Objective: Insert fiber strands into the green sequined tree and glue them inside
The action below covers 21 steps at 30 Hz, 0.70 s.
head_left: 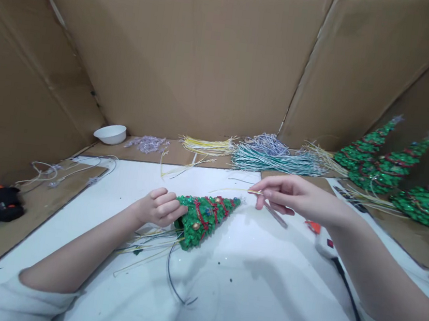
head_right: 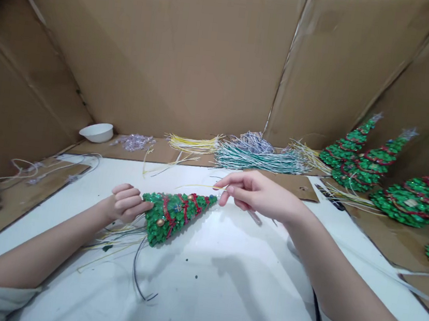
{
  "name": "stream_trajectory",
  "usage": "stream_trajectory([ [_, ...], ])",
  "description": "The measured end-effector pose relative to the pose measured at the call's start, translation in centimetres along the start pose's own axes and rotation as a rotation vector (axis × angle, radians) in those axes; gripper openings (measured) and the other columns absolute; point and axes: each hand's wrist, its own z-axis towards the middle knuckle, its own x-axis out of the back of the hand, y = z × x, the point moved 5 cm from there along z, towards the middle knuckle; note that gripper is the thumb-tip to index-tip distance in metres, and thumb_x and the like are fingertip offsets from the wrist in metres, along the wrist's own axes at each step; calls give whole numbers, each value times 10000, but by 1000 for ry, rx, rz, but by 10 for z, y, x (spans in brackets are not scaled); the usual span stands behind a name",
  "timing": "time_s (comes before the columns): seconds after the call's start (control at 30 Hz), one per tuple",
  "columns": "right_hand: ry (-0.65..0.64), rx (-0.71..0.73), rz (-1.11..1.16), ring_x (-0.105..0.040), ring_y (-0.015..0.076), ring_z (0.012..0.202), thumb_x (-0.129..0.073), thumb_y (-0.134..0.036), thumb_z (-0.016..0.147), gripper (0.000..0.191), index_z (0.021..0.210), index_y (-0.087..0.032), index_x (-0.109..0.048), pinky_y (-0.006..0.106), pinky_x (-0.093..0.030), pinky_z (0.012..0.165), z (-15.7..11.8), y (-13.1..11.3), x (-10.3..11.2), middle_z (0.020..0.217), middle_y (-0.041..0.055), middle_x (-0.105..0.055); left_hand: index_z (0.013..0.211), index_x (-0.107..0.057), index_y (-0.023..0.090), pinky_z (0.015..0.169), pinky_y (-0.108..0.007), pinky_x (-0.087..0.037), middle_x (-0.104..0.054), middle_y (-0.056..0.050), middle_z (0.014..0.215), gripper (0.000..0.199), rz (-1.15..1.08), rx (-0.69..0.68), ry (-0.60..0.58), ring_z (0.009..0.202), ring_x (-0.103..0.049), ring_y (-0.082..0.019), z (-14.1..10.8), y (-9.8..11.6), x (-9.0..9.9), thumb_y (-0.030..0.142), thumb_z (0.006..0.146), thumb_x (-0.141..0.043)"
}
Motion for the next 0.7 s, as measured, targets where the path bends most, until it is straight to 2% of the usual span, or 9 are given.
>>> stream_trajectory([
  [0.07,1,-13,-36,-424,58,494,-495,-353,844,278,1043,-205,-621,200,-337,423,0,-3,-5,854,19,-617,827,-532,262,560,-269,-333,-455,47,602,141,26,-132,117,555,-469,-100,4,7,8,128,817,-489],
  [0.13,22,0,-99,-392,54,488,-483,-364,850,267,986,-196,-640,195,-312,421,1,-7,-11,773,1,-573,824,-542,234,587,-270,-359,-482,27,646,164,68,-202,200,603,-490,-108,8,12,14,79,800,-493],
  [0.23,30,59,-153,-363,65,514,-506,-407,837,293,850,-163,-668,199,-279,440,4,-12,-23,648,-10,-510,799,-564,211,619,-272,-390,-504,3,685,166,127,-229,240,655,-504,-121,11,17,19,58,791,-501],
  [0.33,21,86,-133,-382,72,540,-513,-392,837,290,801,-152,-672,205,-284,464,7,-14,-34,633,-3,-527,805,-591,207,641,-269,-408,-523,-8,713,159,168,-235,235,682,-515,-125,10,22,23,60,779,-538],
  [0.5,-4,80,-40,-431,77,547,-462,-276,856,268,1012,-165,-649,199,-327,460,8,-14,-45,741,19,-614,895,-620,198,672,-261,-422,-555,-10,725,204,259,-230,160,688,-522,-122,0,25,26,58,747,-609],
  [0.6,104,120,-63,-503,99,641,-467,-248,844,248,978,-169,-659,214,-371,524,6,-15,-43,795,28,-627,923,-595,217,675,-252,-432,-593,-2,753,244,234,-164,171,679,-544,-117,-11,25,29,102,721,-669],
  [0.7,215,148,-129,-545,125,726,-493,-273,836,213,905,-181,-673,243,-398,610,4,-20,-42,818,29,-643,940,-550,232,664,-255,-445,-598,0,759,280,151,-5,255,680,-569,-127,-16,28,38,111,719,-675],
])
